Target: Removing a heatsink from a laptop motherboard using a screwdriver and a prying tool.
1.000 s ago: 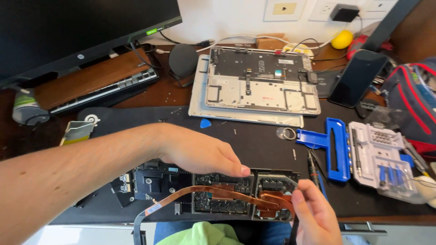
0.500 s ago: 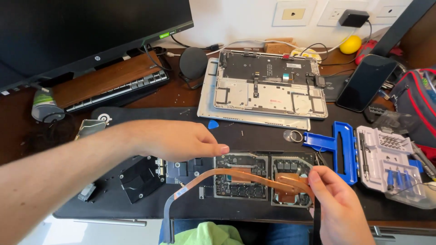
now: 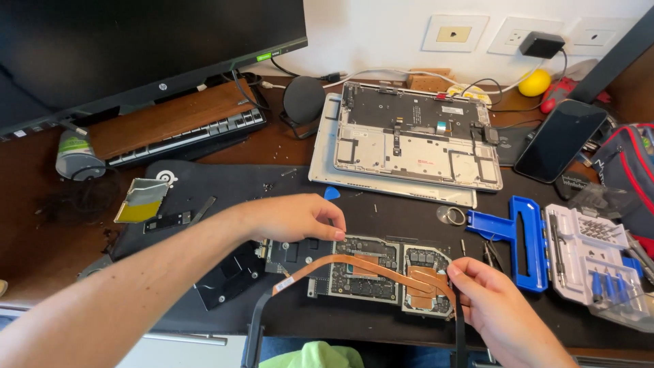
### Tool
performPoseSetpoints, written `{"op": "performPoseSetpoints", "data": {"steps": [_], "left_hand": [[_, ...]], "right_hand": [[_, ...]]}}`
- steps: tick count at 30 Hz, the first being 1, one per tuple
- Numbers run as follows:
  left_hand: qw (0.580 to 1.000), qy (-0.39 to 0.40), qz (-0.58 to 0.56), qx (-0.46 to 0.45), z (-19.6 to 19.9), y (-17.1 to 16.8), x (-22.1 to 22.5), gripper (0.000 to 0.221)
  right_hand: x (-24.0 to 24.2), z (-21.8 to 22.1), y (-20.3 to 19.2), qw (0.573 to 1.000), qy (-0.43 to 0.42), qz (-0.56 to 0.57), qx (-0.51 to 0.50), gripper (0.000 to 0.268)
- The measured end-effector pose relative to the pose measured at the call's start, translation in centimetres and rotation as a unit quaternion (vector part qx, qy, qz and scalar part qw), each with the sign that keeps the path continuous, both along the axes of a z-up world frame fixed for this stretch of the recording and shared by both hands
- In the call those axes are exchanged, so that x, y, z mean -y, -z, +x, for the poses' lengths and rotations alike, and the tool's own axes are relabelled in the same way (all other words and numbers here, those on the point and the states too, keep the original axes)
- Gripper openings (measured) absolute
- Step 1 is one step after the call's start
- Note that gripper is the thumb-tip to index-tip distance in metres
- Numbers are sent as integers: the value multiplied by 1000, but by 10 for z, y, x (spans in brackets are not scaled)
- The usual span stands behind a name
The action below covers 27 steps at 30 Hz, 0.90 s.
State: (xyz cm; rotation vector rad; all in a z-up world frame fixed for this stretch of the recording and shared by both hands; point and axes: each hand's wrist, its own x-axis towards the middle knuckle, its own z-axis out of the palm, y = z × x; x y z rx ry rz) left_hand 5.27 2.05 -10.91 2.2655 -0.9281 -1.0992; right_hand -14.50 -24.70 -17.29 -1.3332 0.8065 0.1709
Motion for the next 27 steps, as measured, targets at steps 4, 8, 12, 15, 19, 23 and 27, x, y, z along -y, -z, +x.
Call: {"op": "performPoseSetpoints", "data": {"steps": [4,8,12,15,19,23,27], "left_hand": [[999,-36,13,-14,-5,-2,0,23],[999,-40,14,4,-7,-1,-1,24],[998,-23,38,44,-13,-5,-1,25],[996,-12,51,76,-14,-3,2,27],[993,-6,35,115,-17,10,2,26],[985,-29,15,171,-22,17,2,23],[976,-51,8,210,-26,22,1,24]], "right_hand": [[2,7,-11,1000,-15,-15,18,16],[-19,19,-54,969,-103,-204,-95,22],[-21,27,-65,830,-266,-450,-196,32],[-25,30,-72,808,-277,-480,-199,32],[-28,30,-71,794,-284,-499,-200,28],[-31,29,-69,792,-283,-502,-201,28],[-30,27,-62,792,-280,-514,-174,29]]}}
